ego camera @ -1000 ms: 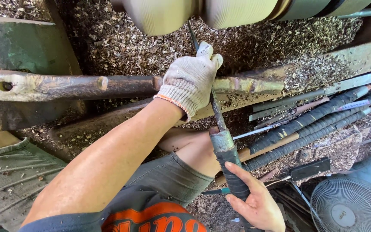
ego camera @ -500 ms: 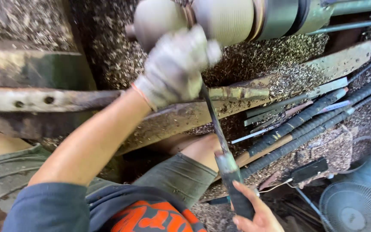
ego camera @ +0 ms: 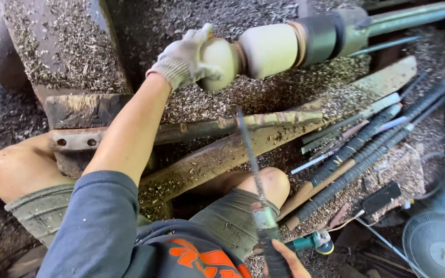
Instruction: The person sits at a lathe shaping a spinning wooden workpiece, holding a chisel against the rotating wood with one gloved hand braced on the tool rest and the other steadying the handle. They occasionally reach up to touch the workpiece to check its surface before resuming cutting.
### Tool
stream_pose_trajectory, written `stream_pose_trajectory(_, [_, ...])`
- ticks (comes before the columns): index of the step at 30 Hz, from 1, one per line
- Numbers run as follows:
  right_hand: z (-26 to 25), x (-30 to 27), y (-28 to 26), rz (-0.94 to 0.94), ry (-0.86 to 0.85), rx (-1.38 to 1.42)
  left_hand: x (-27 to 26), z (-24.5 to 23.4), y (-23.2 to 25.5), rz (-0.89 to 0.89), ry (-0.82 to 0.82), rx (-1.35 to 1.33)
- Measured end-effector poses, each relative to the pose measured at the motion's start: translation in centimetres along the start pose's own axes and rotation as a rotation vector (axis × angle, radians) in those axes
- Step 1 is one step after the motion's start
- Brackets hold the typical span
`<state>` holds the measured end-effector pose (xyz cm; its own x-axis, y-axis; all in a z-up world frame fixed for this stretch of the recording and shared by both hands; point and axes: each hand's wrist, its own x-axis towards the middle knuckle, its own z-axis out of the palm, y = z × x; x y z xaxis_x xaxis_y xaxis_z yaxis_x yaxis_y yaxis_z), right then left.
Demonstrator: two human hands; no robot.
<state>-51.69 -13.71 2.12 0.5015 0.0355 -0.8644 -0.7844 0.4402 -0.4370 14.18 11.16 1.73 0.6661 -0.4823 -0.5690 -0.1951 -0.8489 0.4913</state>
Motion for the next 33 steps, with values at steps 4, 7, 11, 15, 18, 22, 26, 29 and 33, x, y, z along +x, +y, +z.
stream_pose_trajectory(4, [6.5,0.1,-4.1,-0.153,0.23,-0.036,-0.5,1.1,-2.2,0.094,0.094,-0.028])
stream_pose_trajectory(7, [10.9,-1.5,-9.3,-0.173,0.131,-0.338,-2.6,1.5,-2.9,0.087,0.166,-0.08])
stream_pose_trajectory(11, [10.8,-1.4,-10.2,-0.127,0.128,-0.222,-12.0,0.2,-0.8,-0.003,0.12,-0.053])
stream_pose_trajectory(15, [11.0,-1.6,-11.0,-0.329,0.152,-0.387,-16.1,2.1,-1.6,0.067,-0.198,0.359])
stream_pose_trajectory(18, [8.6,-2.6,-7.3,-0.276,0.144,-0.282,-16.6,2.9,-3.4,0.105,-0.166,0.374])
stream_pose_trajectory(22, [4.5,-2.5,5.6,-0.217,0.061,0.009,-17.8,4.2,-7.1,0.12,-0.081,0.327])
stream_pose_trajectory(26, [3.2,0.0,13.1,-0.274,0.509,-0.472,-18.7,3.1,-7.4,0.057,-0.251,0.403])
stream_pose_trajectory(29, [5.0,0.7,13.5,-0.261,0.142,-0.339,-18.2,3.6,-6.3,0.185,-0.136,0.287])
stream_pose_trajectory(33, [21.0,-0.9,-4.8,-0.019,0.012,0.266,-15.3,7.6,-1.6,0.673,0.098,0.056])
